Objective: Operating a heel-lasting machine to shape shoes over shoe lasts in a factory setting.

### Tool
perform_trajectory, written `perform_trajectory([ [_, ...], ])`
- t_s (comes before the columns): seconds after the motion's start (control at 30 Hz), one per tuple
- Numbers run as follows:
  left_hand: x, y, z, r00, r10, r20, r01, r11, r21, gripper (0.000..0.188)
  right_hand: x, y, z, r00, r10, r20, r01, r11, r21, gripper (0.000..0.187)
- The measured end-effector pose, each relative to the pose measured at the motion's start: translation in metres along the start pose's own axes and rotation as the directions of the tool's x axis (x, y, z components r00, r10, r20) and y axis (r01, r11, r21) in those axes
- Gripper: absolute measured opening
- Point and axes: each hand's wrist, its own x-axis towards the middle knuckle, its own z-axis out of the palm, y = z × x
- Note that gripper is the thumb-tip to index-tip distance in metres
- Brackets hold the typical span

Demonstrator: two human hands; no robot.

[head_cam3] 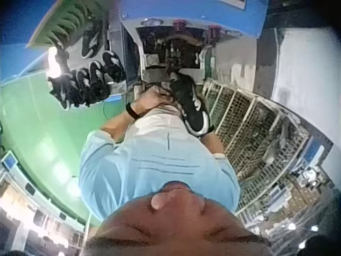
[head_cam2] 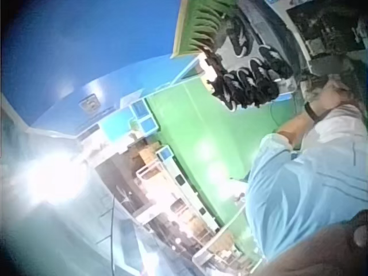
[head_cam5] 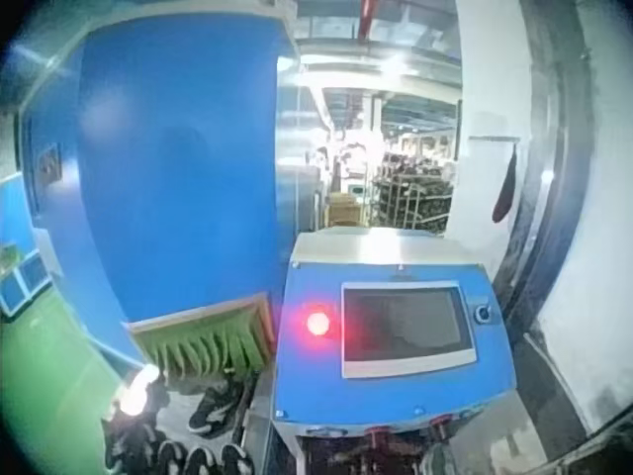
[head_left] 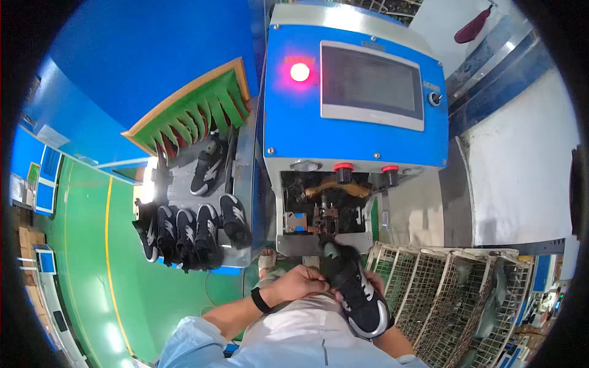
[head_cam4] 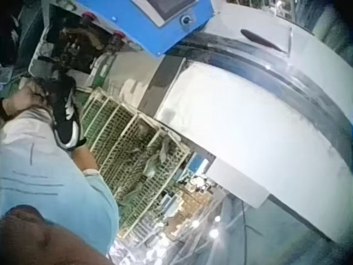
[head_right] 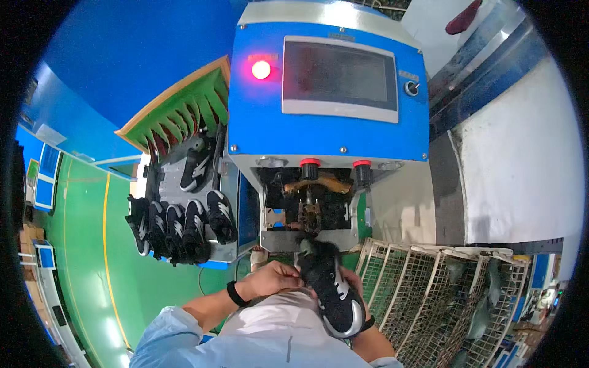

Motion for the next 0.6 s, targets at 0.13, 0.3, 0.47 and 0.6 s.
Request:
perform_trajectory([
  [0.13,-0.036,0.033,0.034,0.994,-0.092,0.059,0.082,0.986,0.144,0.016,-0.029,-0.016,0.016,0.879,-0.387,-0.278,0.365,0.922,-0.129,0.079],
  [0.3,-0.063,0.019,0.015,0.997,-0.007,0.077,0.028,0.963,-0.268,0.015,-0.008,-0.039,0.052,0.868,-0.484,-0.114,0.372,0.784,-0.497,0.09],
  [0.47,-0.07,0.029,0.017,0.781,0.477,0.403,-0.386,0.876,-0.29,0.014,-0.006,-0.049,0.045,0.854,-0.513,-0.08,0.407,0.758,-0.51,0.088],
  [0.6,-0.062,0.048,0.014,0.994,0.107,-0.036,-0.107,0.994,0.007,0.017,-0.003,-0.072,0.049,0.643,-0.751,-0.147,0.286,0.414,-0.865,0.092],
])
